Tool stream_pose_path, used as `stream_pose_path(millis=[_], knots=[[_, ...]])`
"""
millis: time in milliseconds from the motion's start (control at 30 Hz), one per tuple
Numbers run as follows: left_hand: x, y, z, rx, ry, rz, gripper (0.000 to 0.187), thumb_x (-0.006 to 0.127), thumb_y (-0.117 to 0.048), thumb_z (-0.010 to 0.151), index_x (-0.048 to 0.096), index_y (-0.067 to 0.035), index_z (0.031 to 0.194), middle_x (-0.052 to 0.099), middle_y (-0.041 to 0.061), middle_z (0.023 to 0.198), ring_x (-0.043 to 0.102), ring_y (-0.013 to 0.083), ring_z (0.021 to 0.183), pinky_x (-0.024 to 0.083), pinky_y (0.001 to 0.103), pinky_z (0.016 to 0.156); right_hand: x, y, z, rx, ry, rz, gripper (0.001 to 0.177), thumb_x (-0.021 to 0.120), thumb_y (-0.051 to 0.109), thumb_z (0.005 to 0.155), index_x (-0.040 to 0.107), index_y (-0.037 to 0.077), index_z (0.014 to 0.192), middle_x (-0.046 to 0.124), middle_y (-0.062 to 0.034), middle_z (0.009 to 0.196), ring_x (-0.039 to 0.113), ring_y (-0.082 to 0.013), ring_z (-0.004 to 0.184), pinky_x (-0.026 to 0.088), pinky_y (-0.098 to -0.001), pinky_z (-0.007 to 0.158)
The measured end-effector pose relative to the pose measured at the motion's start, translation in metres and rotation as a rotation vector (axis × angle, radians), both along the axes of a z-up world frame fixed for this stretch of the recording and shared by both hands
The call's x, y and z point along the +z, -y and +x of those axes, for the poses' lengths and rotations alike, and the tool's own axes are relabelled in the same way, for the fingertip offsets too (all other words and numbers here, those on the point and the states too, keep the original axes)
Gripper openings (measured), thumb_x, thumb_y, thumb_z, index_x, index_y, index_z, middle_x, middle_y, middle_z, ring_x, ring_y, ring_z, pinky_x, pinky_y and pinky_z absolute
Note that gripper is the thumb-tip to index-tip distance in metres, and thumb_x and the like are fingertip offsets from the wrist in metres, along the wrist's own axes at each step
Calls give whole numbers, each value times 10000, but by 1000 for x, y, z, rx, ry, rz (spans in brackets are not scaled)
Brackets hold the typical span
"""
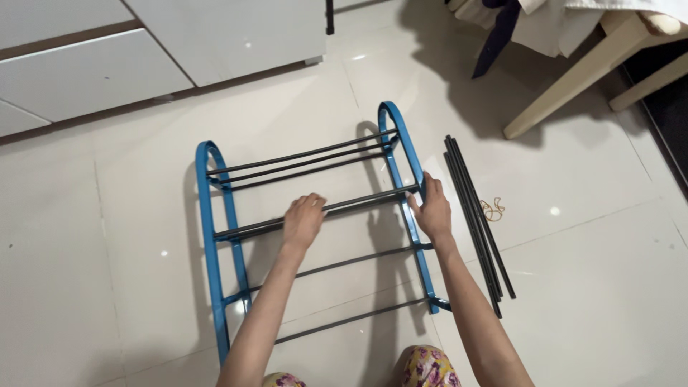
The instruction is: The person assembles a blue metal storage shelf by inserting black horizontal rods into the side frames. They repeatedly pick up rods, align them with the frame slots, and push them into place, working from the bottom upward.
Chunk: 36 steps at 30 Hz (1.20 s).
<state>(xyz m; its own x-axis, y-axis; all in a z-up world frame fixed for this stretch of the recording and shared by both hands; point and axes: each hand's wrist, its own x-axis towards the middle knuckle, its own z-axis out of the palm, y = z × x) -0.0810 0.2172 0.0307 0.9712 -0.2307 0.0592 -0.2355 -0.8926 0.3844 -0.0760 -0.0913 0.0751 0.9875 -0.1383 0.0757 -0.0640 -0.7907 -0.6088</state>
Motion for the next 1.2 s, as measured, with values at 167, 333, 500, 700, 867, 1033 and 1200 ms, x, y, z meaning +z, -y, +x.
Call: stream_pose_path(millis=[167,333,500,700,867,1033,1200], knots=[[14,-78,-25,102,-80,244,157,719,-191,890,744,-139,1036,692,12,1136,581,213,1242,385,524,1147,-18,10,6,-76,-21,-117,503,718,288,952,589,38,1368,646,-223,1160,676,-460,939,547,-523,782],[30,-133,-51,163,-22,330,157,722,-196,890,750,-151,1038,676,10,1194,449,232,1402,276,562,1224,-31,39,8,-71,39,-103,482,723,254,957,598,-10,1341,681,-253,1184,692,-439,1016,556,-509,846],[31,-141,-62,215,-37,-11,175,740,-188,867,751,-130,1032,616,64,1332,324,300,1486,307,507,1198,-26,61,3,-68,10,-86,424,709,223,989,604,17,1345,737,-236,1053,715,-381,885,583,-459,745],[19,-129,-63,323,64,-257,153,797,-213,818,762,-100,916,631,70,1315,309,323,1531,372,501,1202,-33,73,11,-150,-337,303,543,663,241,976,494,59,1459,745,-186,794,680,-217,593,555,-342,511],[11,-129,-62,337,50,-270,181,823,-210,776,764,-78,884,656,72,1256,314,323,1522,370,508,1199,-62,84,14,-104,-276,131,567,676,214,966,481,38,1468,728,-205,794,726,-262,648,565,-404,579],[19,-128,-51,349,38,-265,193,838,-229,750,763,-86,856,662,73,1217,308,321,1515,383,519,1176,-82,89,14,-71,-223,55,574,679,166,959,438,-8,1450,717,-253,813,736,-347,701,568,-448,663],[29,-124,-56,328,-60,-124,209,801,-226,786,725,-127,953,639,30,1250,266,307,1545,497,498,1052,-72,94,18,-8,-240,191,614,693,143,923,431,-1,1459,684,-249,868,731,-367,708,566,-479,635]])
